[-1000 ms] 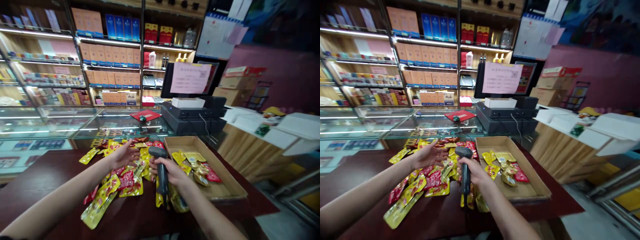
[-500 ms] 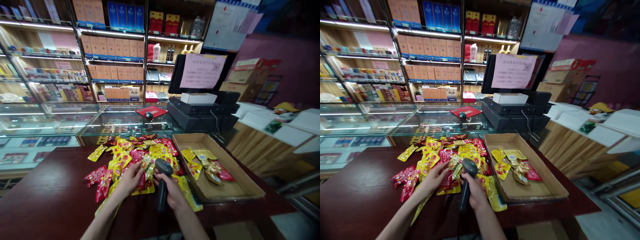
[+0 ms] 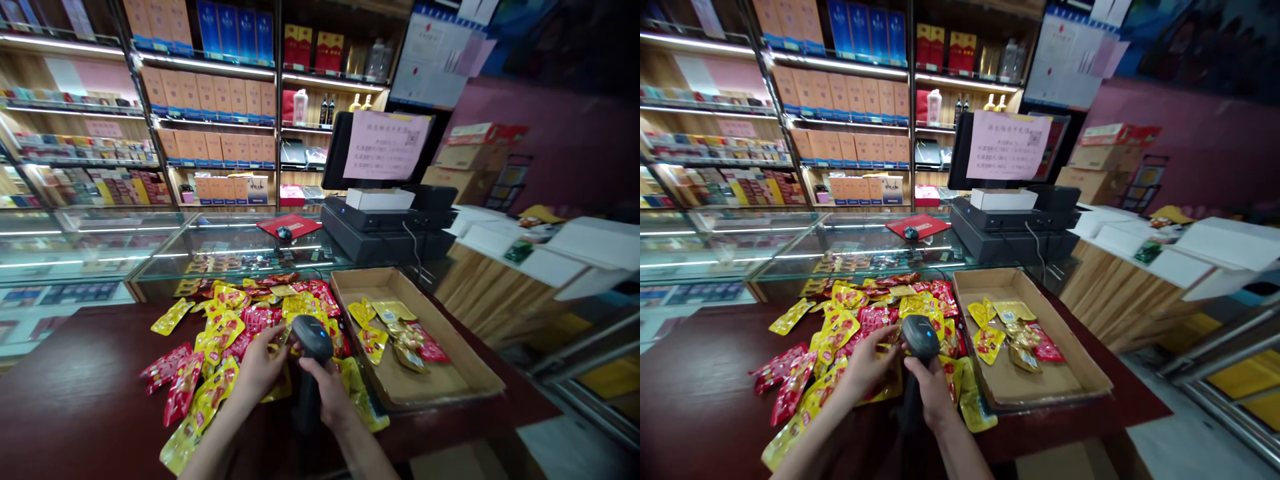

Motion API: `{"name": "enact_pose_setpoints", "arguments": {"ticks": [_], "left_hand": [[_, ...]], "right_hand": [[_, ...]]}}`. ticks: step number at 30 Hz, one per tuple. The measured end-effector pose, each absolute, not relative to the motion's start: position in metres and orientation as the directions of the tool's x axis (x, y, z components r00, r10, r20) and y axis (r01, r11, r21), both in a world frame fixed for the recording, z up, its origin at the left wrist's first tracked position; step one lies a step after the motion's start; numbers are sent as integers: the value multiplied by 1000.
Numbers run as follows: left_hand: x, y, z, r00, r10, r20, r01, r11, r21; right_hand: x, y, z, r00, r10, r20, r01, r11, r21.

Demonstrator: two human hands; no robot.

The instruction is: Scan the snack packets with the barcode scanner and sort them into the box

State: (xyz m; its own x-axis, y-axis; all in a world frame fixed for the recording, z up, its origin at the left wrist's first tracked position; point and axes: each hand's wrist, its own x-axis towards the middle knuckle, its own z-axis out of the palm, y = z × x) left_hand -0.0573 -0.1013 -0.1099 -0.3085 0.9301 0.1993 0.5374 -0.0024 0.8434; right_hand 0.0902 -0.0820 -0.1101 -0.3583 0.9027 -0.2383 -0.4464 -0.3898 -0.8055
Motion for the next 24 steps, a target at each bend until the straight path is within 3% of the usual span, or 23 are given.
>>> {"name": "enact_pose_setpoints", "arguments": {"ticks": [5, 8, 10, 15, 20, 24], "left_hand": [[-60, -93, -103, -250, 968, 19, 111, 9, 994], [-59, -92, -102, -154, 983, -104, -199, 73, 977], [-57, -93, -101, -118, 984, -135, -313, 93, 945], [-58, -90, -94, -47, 988, -148, -347, 123, 930], [-70, -72, -85, -14, 980, -200, -304, 186, 934], [-81, -51, -74, -56, 976, -210, -283, 186, 941]], "right_hand": [[95, -79, -100, -384, 917, -110, -463, -295, -836], [98, -75, -94, -302, 938, -169, -439, -294, -849], [100, -72, -90, -276, 941, -195, -416, -300, -858], [104, -61, -82, -357, 905, -232, -311, -350, -884], [107, -57, -73, -405, 907, -112, -254, -230, -939], [109, -58, -69, -340, 937, -75, -196, -149, -969]]}}
